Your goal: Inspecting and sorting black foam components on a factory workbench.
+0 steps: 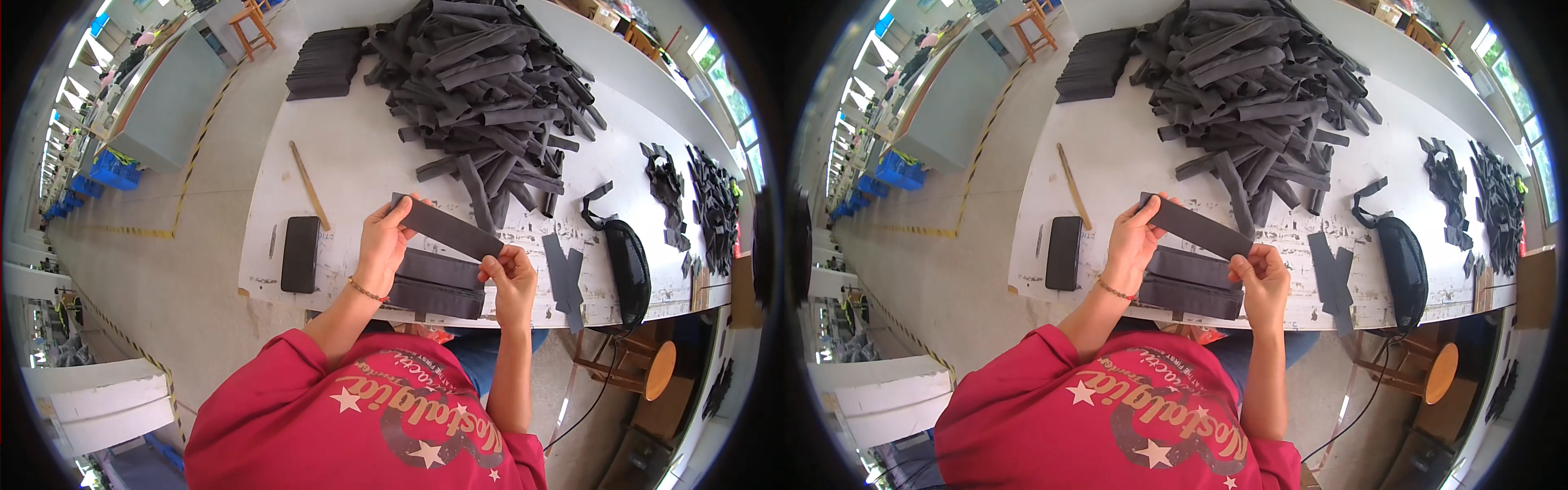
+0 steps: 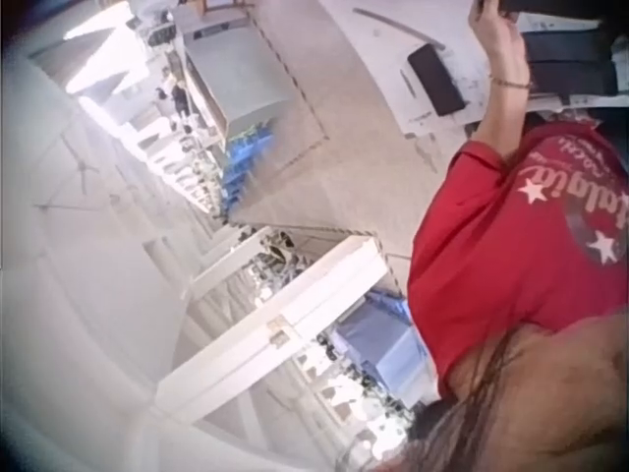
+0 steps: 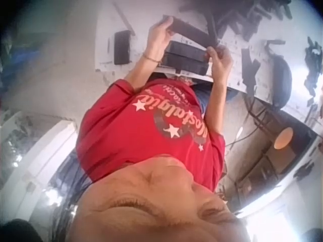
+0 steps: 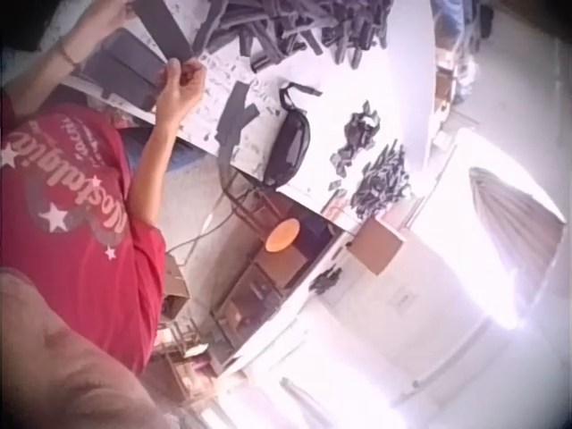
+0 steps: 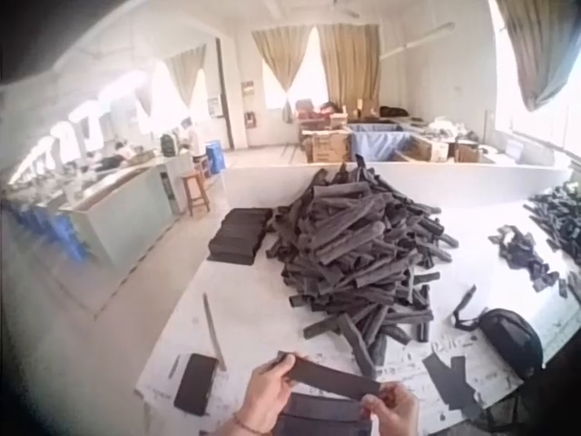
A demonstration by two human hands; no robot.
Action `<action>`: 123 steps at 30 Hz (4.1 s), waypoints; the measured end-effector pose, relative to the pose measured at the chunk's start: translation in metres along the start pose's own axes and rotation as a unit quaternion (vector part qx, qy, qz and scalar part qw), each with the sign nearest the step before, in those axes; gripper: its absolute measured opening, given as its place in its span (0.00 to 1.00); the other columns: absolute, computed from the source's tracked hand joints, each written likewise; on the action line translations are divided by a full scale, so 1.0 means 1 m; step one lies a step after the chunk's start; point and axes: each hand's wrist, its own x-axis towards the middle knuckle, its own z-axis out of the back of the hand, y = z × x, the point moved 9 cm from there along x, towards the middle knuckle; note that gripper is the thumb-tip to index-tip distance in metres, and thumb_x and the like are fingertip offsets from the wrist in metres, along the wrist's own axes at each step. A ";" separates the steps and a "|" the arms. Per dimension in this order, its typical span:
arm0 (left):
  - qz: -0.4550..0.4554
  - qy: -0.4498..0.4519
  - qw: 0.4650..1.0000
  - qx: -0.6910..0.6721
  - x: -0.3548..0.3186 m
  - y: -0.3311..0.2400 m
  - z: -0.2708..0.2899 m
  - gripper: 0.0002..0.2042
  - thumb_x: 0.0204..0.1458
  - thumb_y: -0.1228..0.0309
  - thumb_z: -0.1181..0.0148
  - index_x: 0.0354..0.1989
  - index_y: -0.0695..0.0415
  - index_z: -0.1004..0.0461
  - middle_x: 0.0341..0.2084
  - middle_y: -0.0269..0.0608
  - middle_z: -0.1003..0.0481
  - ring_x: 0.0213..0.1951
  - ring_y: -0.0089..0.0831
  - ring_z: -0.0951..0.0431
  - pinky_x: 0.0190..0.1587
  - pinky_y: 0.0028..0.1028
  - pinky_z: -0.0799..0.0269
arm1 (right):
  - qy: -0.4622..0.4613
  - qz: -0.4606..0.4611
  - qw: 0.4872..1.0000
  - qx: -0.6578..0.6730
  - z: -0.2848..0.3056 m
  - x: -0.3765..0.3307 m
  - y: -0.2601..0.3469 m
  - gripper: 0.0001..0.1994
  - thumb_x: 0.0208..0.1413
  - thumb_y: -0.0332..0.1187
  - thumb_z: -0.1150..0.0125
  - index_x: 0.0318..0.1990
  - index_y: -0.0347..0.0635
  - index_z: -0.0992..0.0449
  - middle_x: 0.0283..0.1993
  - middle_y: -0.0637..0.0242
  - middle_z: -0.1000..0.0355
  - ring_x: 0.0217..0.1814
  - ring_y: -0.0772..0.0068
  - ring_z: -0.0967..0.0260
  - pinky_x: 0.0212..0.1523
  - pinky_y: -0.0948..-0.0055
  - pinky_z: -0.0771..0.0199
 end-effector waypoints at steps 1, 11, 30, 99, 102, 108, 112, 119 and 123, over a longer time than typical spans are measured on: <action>0.012 0.001 1.000 0.003 0.002 0.004 0.003 0.11 0.58 0.71 0.41 0.42 0.67 0.25 0.37 0.52 0.22 0.42 0.38 0.20 0.47 0.32 0.22 | 0.007 -0.003 1.000 0.012 -0.001 0.001 -0.001 0.09 0.55 0.24 0.38 0.42 0.32 0.28 0.27 0.67 0.28 0.26 0.78 0.31 0.30 0.79 0.30; -0.050 0.018 0.893 0.447 -0.032 -0.010 0.029 0.10 0.50 0.67 0.33 0.37 0.60 0.21 0.28 0.35 0.23 0.28 0.23 0.25 0.32 0.22 0.29 | 0.038 -0.084 0.991 -0.096 0.019 -0.013 -0.030 0.17 0.51 0.23 0.37 0.48 0.30 0.30 0.23 0.70 0.33 0.23 0.82 0.36 0.24 0.82 0.36; 0.017 0.053 0.866 0.497 0.092 0.117 -0.037 0.16 0.49 0.60 0.35 0.29 0.64 0.24 0.19 0.39 0.24 0.20 0.26 0.22 0.23 0.27 0.28 | -0.068 0.115 0.618 -0.775 0.135 0.037 -0.046 0.11 0.56 0.32 0.43 0.41 0.34 0.25 0.41 0.58 0.28 0.45 0.57 0.33 0.45 0.62 0.30; 0.225 0.160 0.961 0.011 -0.016 0.081 -0.051 0.15 0.61 0.76 0.50 0.54 0.58 0.41 0.47 0.57 0.27 0.51 0.47 0.24 0.51 0.43 0.23 | -0.101 0.339 0.785 -0.509 0.000 -0.047 0.068 0.14 0.42 0.28 0.30 0.40 0.50 0.19 0.35 0.70 0.34 0.38 0.65 0.36 0.40 0.63 0.39; 0.202 0.145 0.968 -0.013 -0.022 0.073 -0.058 0.16 0.60 0.77 0.51 0.56 0.58 0.43 0.45 0.56 0.26 0.48 0.45 0.22 0.46 0.42 0.20 | -0.111 0.360 0.760 -0.530 -0.004 -0.050 0.071 0.15 0.41 0.28 0.30 0.41 0.49 0.20 0.36 0.70 0.35 0.39 0.64 0.36 0.41 0.62 0.38; 0.096 0.144 0.984 0.052 -0.046 0.055 -0.077 0.29 0.60 0.77 0.49 0.68 0.55 0.55 0.50 0.54 0.29 0.53 0.44 0.25 0.51 0.41 0.23 | -0.123 0.375 0.753 -0.526 -0.018 -0.055 0.075 0.21 0.41 0.28 0.29 0.48 0.48 0.21 0.39 0.67 0.34 0.41 0.62 0.36 0.43 0.62 0.38; 0.044 0.222 0.974 -0.019 -0.056 0.042 -0.098 0.33 0.59 0.77 0.46 0.68 0.58 0.58 0.47 0.50 0.26 0.52 0.38 0.24 0.55 0.35 0.28 | -0.111 0.345 0.814 -0.454 -0.025 -0.055 0.069 0.26 0.44 0.25 0.31 0.54 0.42 0.27 0.44 0.58 0.36 0.46 0.55 0.37 0.49 0.58 0.37; 0.041 0.253 0.966 0.035 -0.053 0.049 -0.099 0.11 0.63 0.63 0.48 0.38 0.58 0.29 0.32 0.45 0.21 0.51 0.35 0.24 0.56 0.34 0.31 | -0.076 0.340 0.851 -0.392 -0.031 -0.065 0.041 0.18 0.46 0.21 0.34 0.45 0.36 0.32 0.46 0.47 0.33 0.46 0.43 0.34 0.45 0.55 0.32; 0.023 0.241 0.969 0.050 -0.056 0.052 -0.094 0.12 0.63 0.63 0.48 0.39 0.60 0.29 0.36 0.47 0.21 0.49 0.35 0.23 0.55 0.34 0.30 | -0.034 0.376 0.845 -0.378 -0.047 -0.053 0.052 0.17 0.46 0.22 0.34 0.44 0.37 0.32 0.45 0.48 0.33 0.45 0.45 0.34 0.46 0.54 0.32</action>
